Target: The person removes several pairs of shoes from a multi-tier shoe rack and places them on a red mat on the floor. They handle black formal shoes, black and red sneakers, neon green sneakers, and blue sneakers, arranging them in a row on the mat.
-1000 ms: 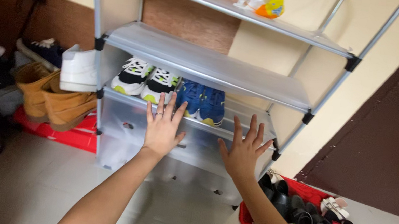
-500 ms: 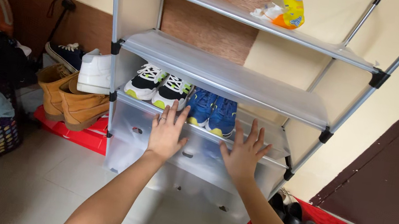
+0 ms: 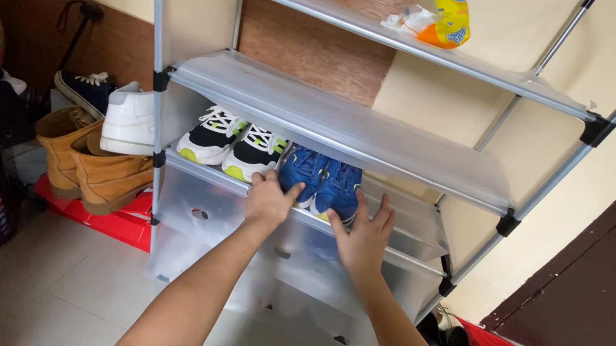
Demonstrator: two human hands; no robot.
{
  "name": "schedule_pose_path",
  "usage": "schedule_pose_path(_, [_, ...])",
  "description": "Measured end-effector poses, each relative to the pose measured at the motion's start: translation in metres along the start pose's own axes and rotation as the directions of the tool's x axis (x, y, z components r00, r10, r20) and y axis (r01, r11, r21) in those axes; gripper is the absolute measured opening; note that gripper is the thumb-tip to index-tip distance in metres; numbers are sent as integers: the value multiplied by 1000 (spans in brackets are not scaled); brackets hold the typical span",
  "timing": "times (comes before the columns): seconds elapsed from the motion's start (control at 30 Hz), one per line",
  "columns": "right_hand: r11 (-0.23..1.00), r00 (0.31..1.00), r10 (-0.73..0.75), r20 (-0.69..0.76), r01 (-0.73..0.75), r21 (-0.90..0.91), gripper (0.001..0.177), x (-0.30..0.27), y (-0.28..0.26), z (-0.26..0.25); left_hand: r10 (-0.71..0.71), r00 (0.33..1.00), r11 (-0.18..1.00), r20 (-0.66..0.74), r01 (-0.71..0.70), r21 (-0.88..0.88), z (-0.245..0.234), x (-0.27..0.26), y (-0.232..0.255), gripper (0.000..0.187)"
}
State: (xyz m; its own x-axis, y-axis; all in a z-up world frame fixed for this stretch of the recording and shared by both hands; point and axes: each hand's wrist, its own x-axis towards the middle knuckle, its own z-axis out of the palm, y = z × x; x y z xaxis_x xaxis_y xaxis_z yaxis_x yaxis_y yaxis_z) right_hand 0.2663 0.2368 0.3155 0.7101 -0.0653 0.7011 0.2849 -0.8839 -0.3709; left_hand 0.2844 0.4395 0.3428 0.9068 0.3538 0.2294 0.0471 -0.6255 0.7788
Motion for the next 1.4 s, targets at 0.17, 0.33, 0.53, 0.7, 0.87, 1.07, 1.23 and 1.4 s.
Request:
schedule_pose_path(0.17, [986,996,83,-26,-79,144,76,17,25,37,-115,993,990,-4,114,-84,20,29,-7,80])
schedule_pose_path(0.33, [956,982,184,49,-191,223,80,33,50,71,-172,985,978,2,171,-117,35,53,-17,76])
schedule_pose_path(0.53, [909,928,330,172,-362,207,85,54,60,86,-194,981,960,11,192,-202,71,81,-30,78])
schedule_pose_path(0.7, [615,771,433,467,-631,473,102,79,56,63,-255,967,941,0,248,-230,72,87,-30,78])
schedule_pose_path(0.87, [225,605,471,642,-786,576,61,82,50,50,-271,948,842,168,318,-437,55,65,-19,47])
schedule_pose_path(1.07, [29,531,501,683,-799,601,23,77,60,54,-200,945,665,258,325,-672,52,44,-30,32])
schedule_pose_path(1.23, [30,632,371,680,-741,671,21,53,59,29,-137,935,565,326,344,-750,29,15,-32,36])
schedule_pose_path(1.4, [-60,585,404,703,-750,658,31,9,32,-2,-197,918,548,345,395,-737,11,-29,-43,65])
